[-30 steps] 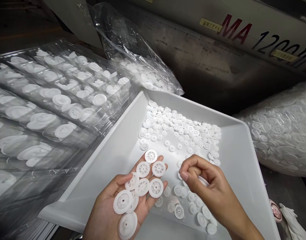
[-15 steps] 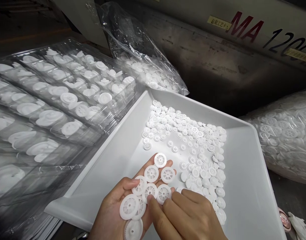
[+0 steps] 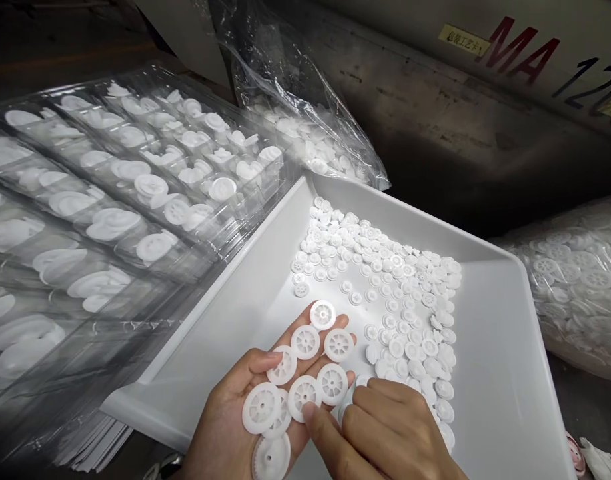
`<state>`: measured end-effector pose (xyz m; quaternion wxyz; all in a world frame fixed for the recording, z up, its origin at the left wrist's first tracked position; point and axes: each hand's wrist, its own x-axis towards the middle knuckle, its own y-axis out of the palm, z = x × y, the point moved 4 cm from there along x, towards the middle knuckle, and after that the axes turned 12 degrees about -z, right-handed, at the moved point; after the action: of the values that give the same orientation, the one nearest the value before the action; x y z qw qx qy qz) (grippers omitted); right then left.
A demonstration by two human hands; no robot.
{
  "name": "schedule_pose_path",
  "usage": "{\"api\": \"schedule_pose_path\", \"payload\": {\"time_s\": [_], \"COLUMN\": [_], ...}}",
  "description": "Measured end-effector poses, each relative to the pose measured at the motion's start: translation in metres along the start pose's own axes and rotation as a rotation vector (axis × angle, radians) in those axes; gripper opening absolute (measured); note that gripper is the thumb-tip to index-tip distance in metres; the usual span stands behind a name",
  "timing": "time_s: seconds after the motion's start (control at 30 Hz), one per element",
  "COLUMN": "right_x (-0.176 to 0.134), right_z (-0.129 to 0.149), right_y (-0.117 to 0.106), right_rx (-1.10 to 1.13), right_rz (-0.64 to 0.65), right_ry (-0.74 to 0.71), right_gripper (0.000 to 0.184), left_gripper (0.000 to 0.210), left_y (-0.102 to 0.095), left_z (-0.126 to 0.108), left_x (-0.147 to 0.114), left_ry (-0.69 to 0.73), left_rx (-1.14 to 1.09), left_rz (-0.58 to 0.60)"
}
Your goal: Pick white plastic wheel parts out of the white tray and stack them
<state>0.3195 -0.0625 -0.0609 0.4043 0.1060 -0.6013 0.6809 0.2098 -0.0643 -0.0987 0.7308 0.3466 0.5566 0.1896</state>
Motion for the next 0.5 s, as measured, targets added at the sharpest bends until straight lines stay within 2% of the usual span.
{"api": "schedule_pose_path", "payload": {"time_s": [0.13, 0.27, 0.33, 0.4, 0.5], "right_x": [0.0013, 0.0021, 0.0016, 0.0005, -0.0014], "right_z": [0.0016, 0.0009, 0.0004, -0.0001, -0.0020], "right_y": [-0.0018, -0.0014, -0.0014, -0.0013, -0.0004], "right_rx": [-0.015, -0.022, -0.010, 0.012, 0.048], "right_rz": [-0.034, -0.023, -0.018, -0.010, 0.013], "right_ry": [-0.032, -0.032, -0.025, 0.006, 0.127], "right_gripper": [0.036, 0.021, 0.021, 0.024, 0.024], "left_gripper": [0.052, 0.049, 0.048, 0.050, 0.051], "left_y": [0.0023, 0.0012, 0.0007, 0.0009, 0.0008], "left_z": [0.0000, -0.0002, -0.0004, -0.0005, -0.0003], "left_x": [-0.0020, -0.0049, -0.0049, -0.0035, -0.0008], "left_ry": [-0.017, 0.007, 0.012, -0.001, -0.025], "left_rx": [-0.002, 0.030, 0.024, -0.001, -0.012], "left_rz": [0.024, 0.009, 0.009, 0.022, 0.028]}}
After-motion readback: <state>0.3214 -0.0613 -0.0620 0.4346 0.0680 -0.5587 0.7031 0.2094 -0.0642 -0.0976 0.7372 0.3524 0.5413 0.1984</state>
